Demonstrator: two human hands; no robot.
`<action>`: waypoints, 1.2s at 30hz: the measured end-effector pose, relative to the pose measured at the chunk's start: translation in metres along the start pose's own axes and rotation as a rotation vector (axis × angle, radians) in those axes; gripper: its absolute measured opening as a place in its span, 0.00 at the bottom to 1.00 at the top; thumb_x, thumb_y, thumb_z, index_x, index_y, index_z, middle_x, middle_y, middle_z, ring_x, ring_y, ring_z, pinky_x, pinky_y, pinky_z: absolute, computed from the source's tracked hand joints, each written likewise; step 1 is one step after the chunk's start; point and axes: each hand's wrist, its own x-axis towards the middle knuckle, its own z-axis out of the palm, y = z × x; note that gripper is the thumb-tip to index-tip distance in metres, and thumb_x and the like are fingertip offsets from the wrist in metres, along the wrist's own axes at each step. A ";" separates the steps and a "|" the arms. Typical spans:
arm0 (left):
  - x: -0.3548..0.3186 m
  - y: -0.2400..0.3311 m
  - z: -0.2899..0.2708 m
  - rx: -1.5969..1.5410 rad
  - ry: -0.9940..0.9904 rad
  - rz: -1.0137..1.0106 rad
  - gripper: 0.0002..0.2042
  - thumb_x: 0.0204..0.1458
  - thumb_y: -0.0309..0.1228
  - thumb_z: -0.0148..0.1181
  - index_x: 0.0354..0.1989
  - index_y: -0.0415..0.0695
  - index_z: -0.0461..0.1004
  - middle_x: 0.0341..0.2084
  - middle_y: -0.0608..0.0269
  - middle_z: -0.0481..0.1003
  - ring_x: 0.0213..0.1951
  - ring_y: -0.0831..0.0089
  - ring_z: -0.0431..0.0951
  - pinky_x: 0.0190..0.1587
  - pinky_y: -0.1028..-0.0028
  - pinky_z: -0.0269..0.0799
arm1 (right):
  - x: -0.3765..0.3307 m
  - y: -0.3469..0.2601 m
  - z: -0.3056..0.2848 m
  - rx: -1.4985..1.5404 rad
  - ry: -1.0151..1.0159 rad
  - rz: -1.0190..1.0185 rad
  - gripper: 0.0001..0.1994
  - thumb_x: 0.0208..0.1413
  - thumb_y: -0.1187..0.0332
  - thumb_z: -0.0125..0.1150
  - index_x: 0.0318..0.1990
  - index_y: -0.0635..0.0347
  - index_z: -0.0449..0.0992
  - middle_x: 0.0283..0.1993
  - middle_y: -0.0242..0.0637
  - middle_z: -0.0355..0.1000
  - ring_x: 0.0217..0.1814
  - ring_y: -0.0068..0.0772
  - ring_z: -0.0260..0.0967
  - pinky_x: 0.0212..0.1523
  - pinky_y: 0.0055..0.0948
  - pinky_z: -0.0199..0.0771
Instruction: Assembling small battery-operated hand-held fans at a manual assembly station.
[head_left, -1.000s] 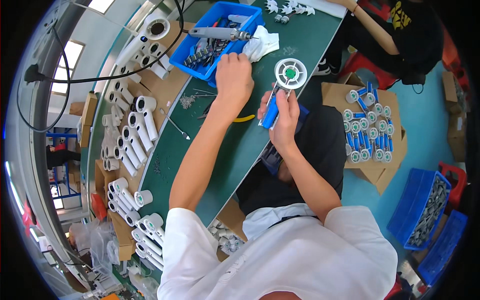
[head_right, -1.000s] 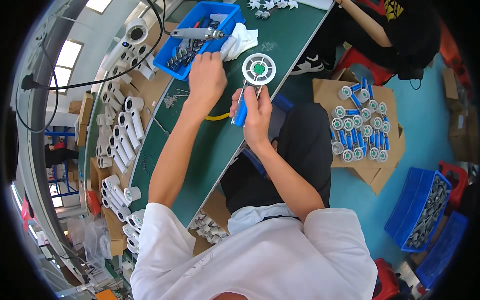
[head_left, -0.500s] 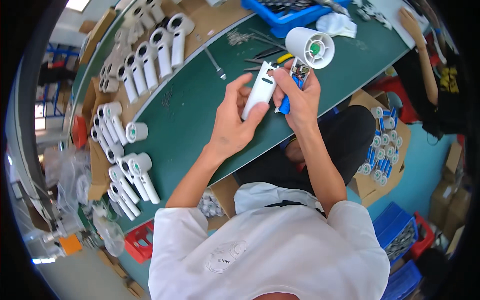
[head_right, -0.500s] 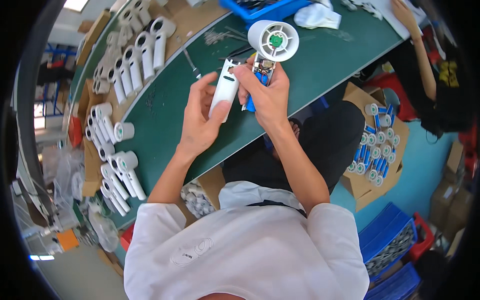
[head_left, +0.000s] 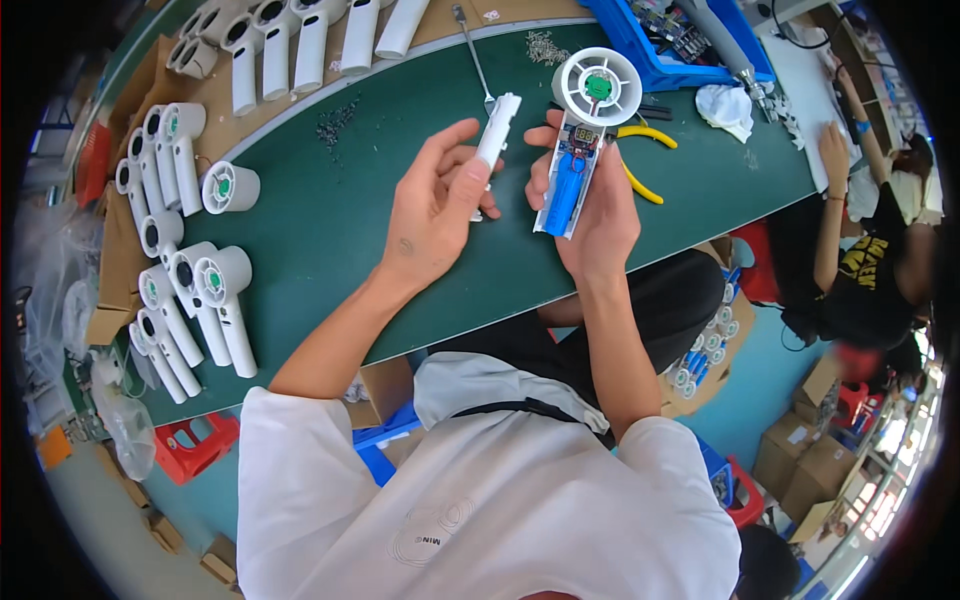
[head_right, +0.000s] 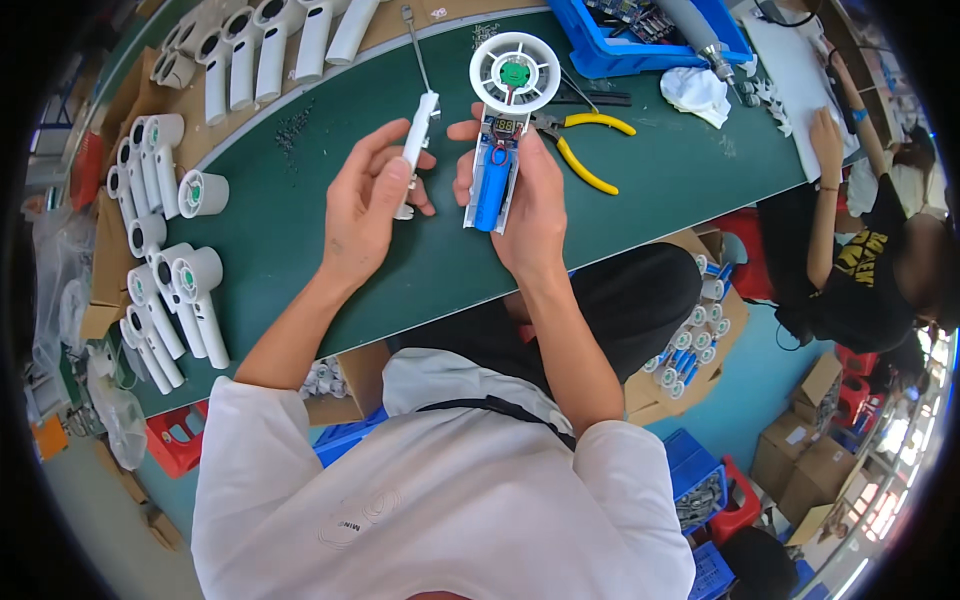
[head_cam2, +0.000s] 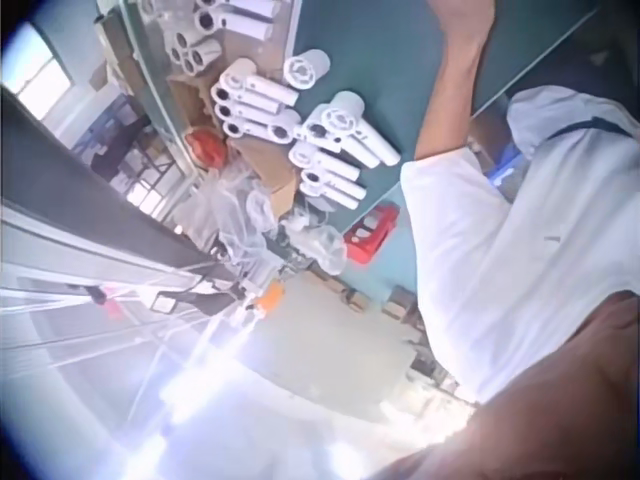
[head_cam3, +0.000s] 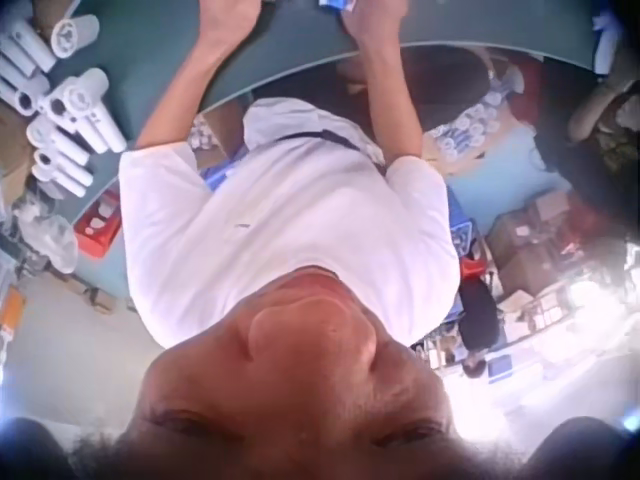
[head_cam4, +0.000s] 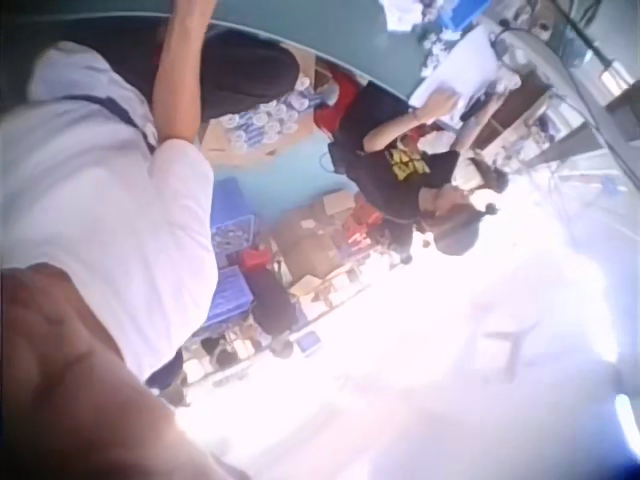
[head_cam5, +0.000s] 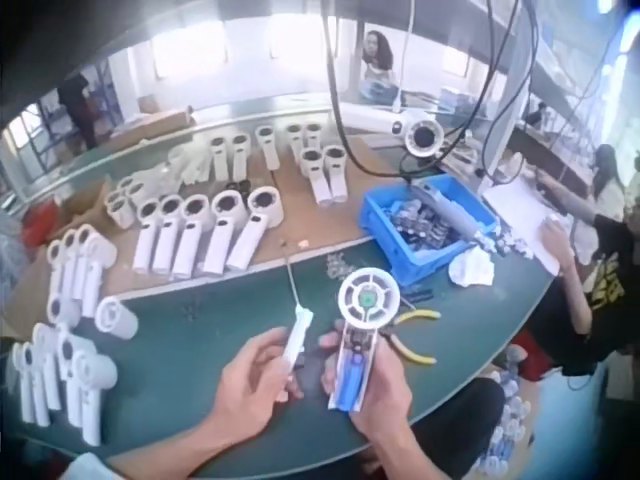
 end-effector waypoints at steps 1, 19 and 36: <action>0.002 -0.001 -0.002 -0.013 0.008 -0.004 0.21 0.62 0.33 0.51 0.58 0.29 0.62 0.40 0.51 0.74 0.32 0.72 0.76 0.36 0.72 0.76 | 0.001 -0.001 -0.001 0.055 0.004 0.033 0.24 0.67 0.58 0.36 0.59 0.72 0.62 0.48 0.48 0.70 0.33 0.28 0.66 0.30 0.28 0.67; 0.001 0.005 -0.001 0.217 0.044 0.223 0.17 0.52 0.27 0.64 0.50 0.34 0.73 0.40 0.55 0.76 0.39 0.71 0.78 0.43 0.75 0.74 | 0.002 0.005 -0.008 -0.119 0.027 0.127 0.22 0.65 0.61 0.49 0.59 0.69 0.64 0.51 0.44 0.71 0.51 0.31 0.72 0.54 0.36 0.73; 0.002 -0.003 0.001 0.311 0.030 0.352 0.15 0.48 0.26 0.65 0.45 0.36 0.75 0.36 0.54 0.77 0.36 0.67 0.79 0.41 0.72 0.75 | -0.001 0.006 -0.005 -0.169 0.019 0.094 0.24 0.57 0.68 0.62 0.58 0.68 0.65 0.56 0.50 0.70 0.58 0.40 0.68 0.61 0.41 0.66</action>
